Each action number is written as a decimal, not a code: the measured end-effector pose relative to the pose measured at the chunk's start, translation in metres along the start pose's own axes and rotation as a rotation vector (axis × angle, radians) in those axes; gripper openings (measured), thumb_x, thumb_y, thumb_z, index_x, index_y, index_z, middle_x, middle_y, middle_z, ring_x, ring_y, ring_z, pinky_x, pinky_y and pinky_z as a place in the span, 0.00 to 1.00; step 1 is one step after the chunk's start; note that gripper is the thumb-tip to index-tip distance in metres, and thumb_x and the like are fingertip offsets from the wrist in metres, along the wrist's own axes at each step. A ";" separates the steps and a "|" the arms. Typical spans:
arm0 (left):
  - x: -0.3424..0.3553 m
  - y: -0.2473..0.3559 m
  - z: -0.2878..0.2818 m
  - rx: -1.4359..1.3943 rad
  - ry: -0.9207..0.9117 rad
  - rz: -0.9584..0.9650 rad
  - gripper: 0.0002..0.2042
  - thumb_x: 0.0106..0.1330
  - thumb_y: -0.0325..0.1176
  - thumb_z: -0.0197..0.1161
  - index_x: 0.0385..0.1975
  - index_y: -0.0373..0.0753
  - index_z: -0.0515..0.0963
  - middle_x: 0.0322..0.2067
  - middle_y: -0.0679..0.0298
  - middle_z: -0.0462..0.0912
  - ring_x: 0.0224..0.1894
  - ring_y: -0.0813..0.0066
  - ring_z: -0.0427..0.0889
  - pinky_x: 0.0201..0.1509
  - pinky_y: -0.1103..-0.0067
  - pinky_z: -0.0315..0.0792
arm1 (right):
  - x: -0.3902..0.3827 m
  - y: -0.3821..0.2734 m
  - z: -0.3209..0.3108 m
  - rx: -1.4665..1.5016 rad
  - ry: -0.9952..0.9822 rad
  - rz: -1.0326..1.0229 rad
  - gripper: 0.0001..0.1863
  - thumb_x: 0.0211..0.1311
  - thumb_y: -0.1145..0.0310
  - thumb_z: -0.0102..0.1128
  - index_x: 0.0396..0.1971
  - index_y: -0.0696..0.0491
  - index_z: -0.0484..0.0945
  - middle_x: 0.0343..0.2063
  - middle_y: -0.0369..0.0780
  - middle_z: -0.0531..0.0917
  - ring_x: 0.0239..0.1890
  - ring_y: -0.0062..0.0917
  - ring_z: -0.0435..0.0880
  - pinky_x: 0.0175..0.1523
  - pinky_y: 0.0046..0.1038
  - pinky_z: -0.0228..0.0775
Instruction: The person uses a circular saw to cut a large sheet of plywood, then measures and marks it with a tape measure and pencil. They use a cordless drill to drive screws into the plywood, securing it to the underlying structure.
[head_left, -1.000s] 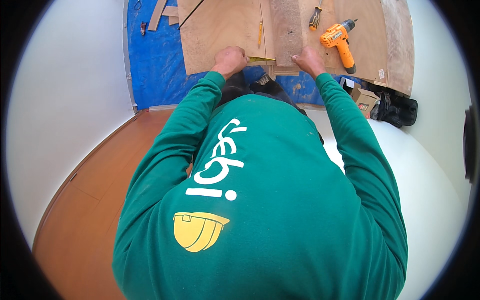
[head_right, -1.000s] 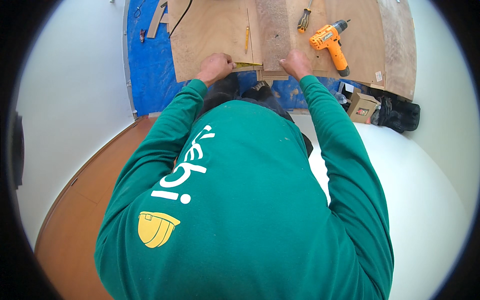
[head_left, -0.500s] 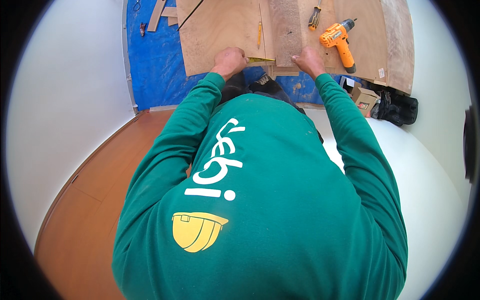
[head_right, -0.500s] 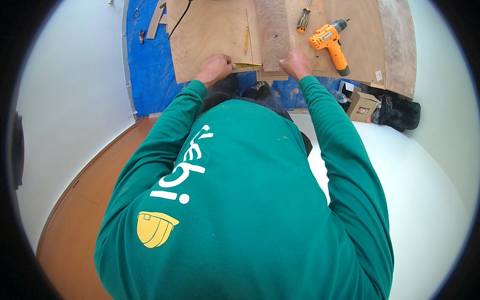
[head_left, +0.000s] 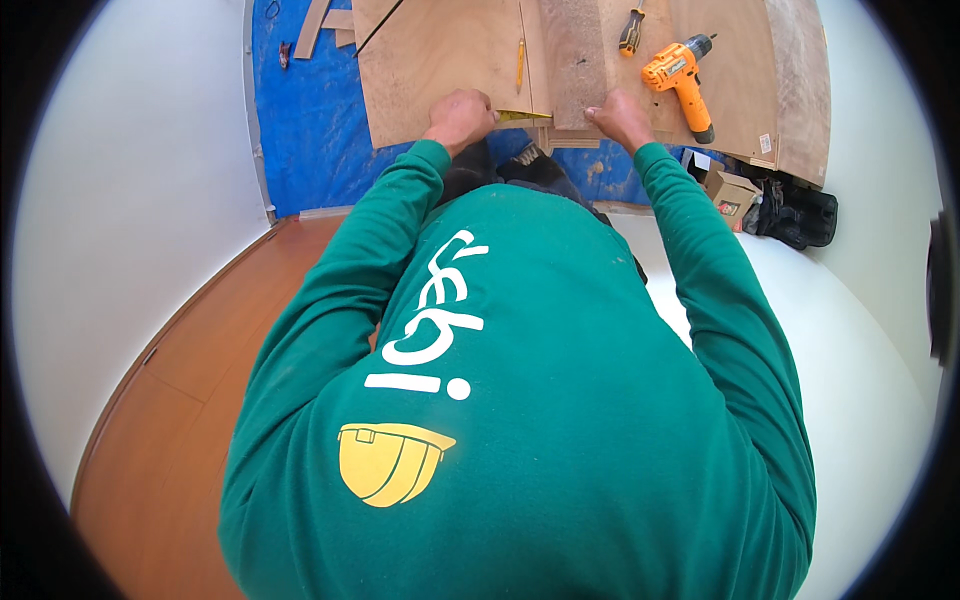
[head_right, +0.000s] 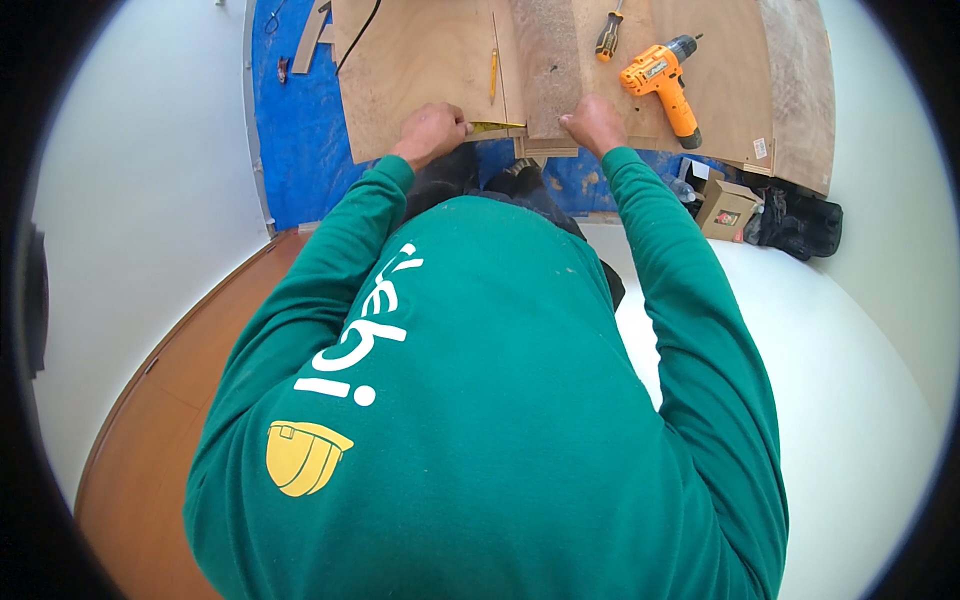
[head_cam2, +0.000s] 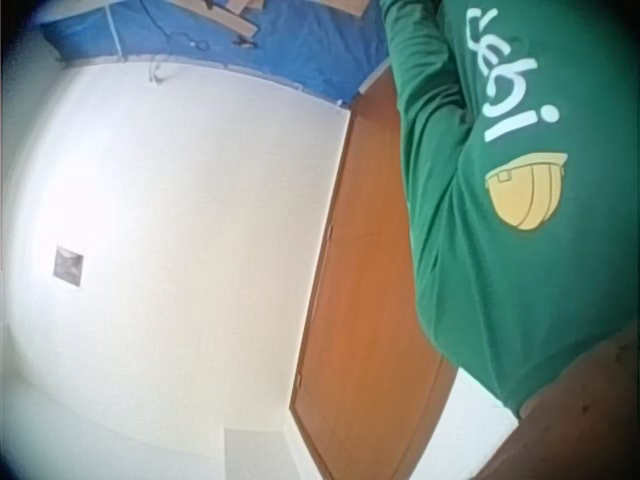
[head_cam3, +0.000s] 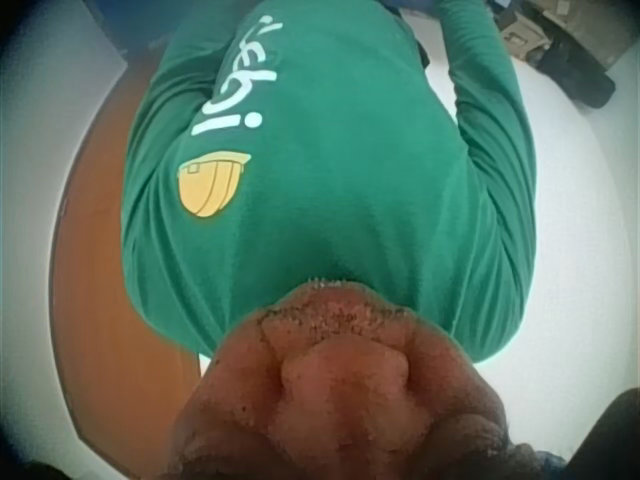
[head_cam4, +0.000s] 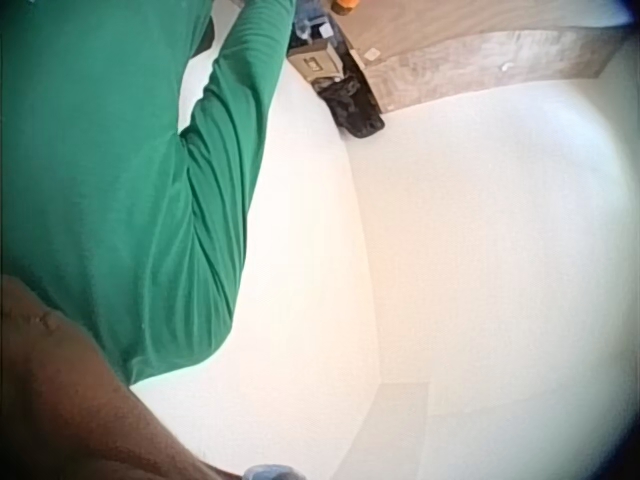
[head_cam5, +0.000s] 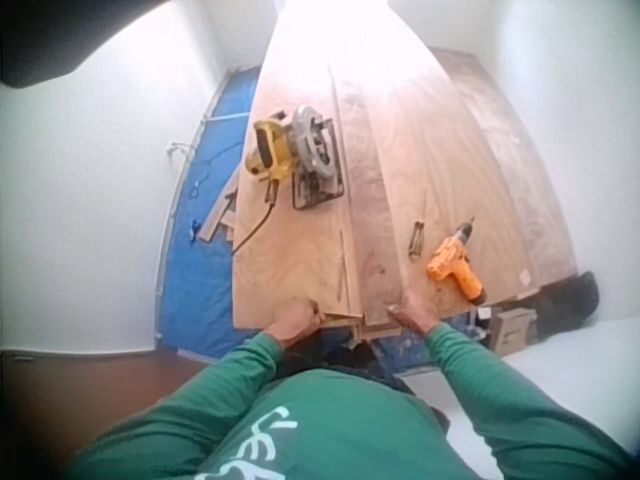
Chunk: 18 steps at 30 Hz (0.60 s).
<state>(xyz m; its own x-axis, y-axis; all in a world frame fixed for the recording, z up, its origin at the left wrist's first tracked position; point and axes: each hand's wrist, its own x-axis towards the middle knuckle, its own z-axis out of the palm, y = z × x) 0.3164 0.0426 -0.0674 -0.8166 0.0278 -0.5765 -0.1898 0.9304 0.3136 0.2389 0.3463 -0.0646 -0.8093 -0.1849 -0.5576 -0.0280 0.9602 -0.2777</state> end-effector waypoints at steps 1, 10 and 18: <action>0.000 0.000 0.000 -0.002 0.003 0.001 0.18 0.73 0.50 0.68 0.46 0.44 0.94 0.46 0.50 0.95 0.52 0.45 0.93 0.57 0.54 0.85 | 0.000 0.000 0.000 -0.001 -0.002 0.004 0.26 0.64 0.51 0.79 0.43 0.63 0.92 0.46 0.60 0.91 0.52 0.56 0.92 0.60 0.50 0.85; 0.002 -0.001 0.001 0.014 0.010 0.006 0.17 0.72 0.50 0.70 0.45 0.45 0.94 0.44 0.51 0.94 0.51 0.46 0.92 0.55 0.54 0.84 | -0.002 -0.001 -0.002 -0.016 0.008 -0.011 0.26 0.64 0.51 0.79 0.42 0.64 0.92 0.45 0.61 0.91 0.51 0.56 0.92 0.60 0.51 0.84; 0.001 -0.001 0.000 -0.005 0.005 0.011 0.17 0.73 0.50 0.69 0.45 0.43 0.94 0.43 0.51 0.94 0.50 0.45 0.91 0.54 0.54 0.83 | -0.001 0.000 0.000 0.015 -0.009 -0.003 0.27 0.64 0.51 0.78 0.42 0.64 0.92 0.45 0.61 0.91 0.52 0.58 0.92 0.61 0.50 0.84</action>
<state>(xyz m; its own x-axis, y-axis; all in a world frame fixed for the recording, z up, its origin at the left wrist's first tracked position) 0.3159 0.0413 -0.0686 -0.8214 0.0357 -0.5692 -0.1837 0.9282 0.3234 0.2396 0.3461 -0.0636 -0.8040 -0.1893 -0.5637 -0.0213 0.9565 -0.2908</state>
